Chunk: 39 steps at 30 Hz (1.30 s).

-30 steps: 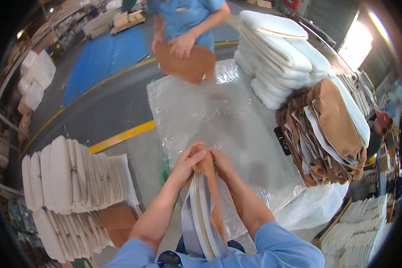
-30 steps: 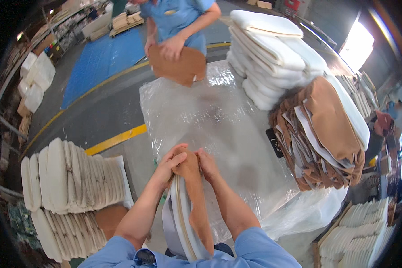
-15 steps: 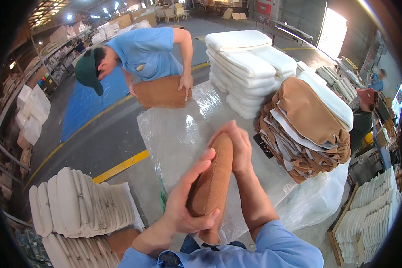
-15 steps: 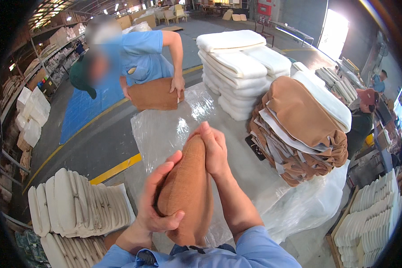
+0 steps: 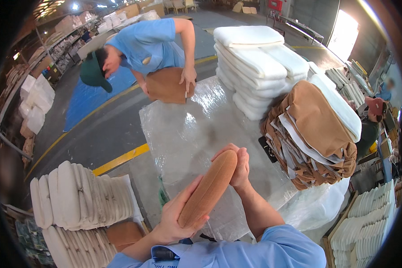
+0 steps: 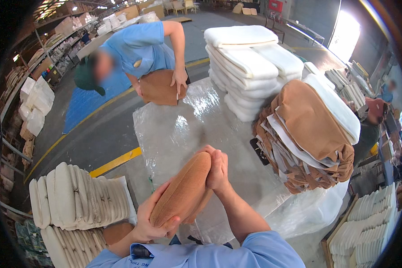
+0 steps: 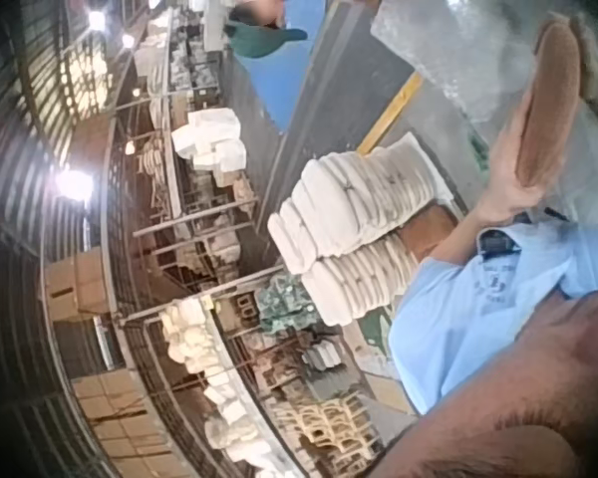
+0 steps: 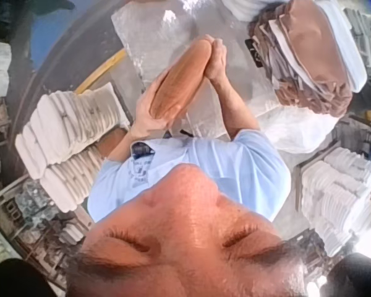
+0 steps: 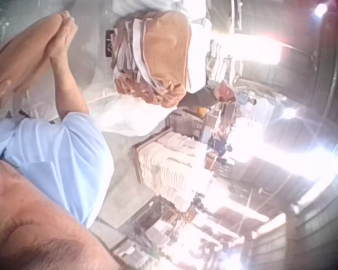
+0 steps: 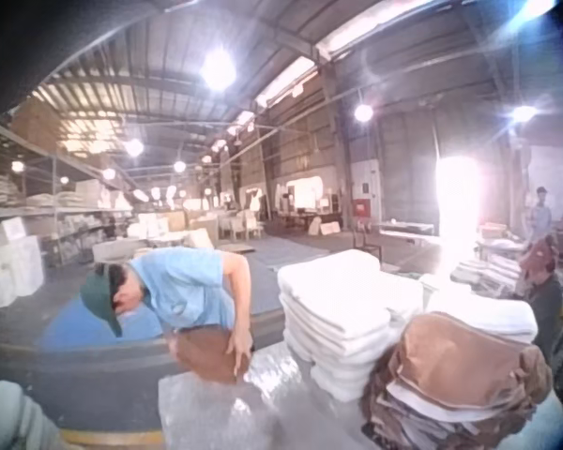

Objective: The person inserts white foam cushions into brown fabric covers at a work table. They repeatedly pick up a foam piece, slide it into a cover, adjust the edges, and place the finished unit on a stack. A coworker performs similar actions across the table.

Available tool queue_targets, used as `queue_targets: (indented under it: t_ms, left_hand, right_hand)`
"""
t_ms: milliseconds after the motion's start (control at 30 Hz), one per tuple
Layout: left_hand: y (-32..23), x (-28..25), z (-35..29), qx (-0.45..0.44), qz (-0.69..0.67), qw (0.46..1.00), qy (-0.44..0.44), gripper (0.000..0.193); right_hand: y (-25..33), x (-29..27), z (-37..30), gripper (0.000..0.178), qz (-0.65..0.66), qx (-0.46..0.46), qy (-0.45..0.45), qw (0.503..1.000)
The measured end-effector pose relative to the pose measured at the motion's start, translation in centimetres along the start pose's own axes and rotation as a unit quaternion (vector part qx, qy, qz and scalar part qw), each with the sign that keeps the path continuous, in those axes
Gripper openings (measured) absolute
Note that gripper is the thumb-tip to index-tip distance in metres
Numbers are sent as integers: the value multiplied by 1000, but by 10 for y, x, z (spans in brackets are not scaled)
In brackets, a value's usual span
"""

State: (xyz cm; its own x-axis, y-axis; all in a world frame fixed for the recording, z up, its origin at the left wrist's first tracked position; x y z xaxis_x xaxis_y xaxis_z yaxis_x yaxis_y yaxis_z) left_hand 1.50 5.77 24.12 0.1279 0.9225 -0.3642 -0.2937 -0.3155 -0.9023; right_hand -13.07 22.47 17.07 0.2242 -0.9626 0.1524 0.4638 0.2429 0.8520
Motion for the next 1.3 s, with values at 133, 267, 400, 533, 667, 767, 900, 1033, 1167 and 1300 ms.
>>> queue_targets:
  t_ms: [133,267,400,533,667,767,900,1033,1167,1300]
  left_hand:
    - [1,7,-8,28,10,1000,-9,92]
    - [-3,27,-12,-22,-74,997,27,109]
    - [-20,41,-5,10,-96,994,57,123]
    - [-25,53,27,23,-335,931,142,110]
    - [-12,51,77,7,-269,957,104,90]
    - [-8,44,109,43,-201,974,99,78]
    - [-4,45,131,96,-143,975,143,68]
    - [10,57,151,67,-227,961,140,66]
    - [13,65,159,50,-254,956,140,70]
    - [3,69,162,56,-221,962,149,75]
  right_hand:
    - [-35,-4,-17,83,30,23,-22,999]
    - [-33,-2,-19,82,45,94,26,994]
    - [30,-4,-14,91,168,39,-46,984]
    - [72,4,-5,99,223,61,-29,972]
    - [77,11,0,100,218,81,-39,972]
    - [74,5,13,100,257,111,-48,959]
    - [60,-6,38,96,206,179,-61,960]
    - [47,12,41,92,230,126,-45,964]
    - [48,13,29,94,151,22,-45,987]
    - [57,14,14,92,119,-52,-62,990]
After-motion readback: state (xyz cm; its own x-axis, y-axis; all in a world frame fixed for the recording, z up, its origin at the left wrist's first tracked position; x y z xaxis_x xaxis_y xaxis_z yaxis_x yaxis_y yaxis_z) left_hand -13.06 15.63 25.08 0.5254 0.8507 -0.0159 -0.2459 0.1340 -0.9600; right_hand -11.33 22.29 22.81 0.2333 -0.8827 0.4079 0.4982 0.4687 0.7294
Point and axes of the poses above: each hand's wrist, its own z-axis towards the middle knuckle, its own x-axis out of the palm, y = z × x, the point moved 8 cm from there along z, towards the middle knuckle, and after that the axes turned 5 degrees about -x, right-handed, at the moved point
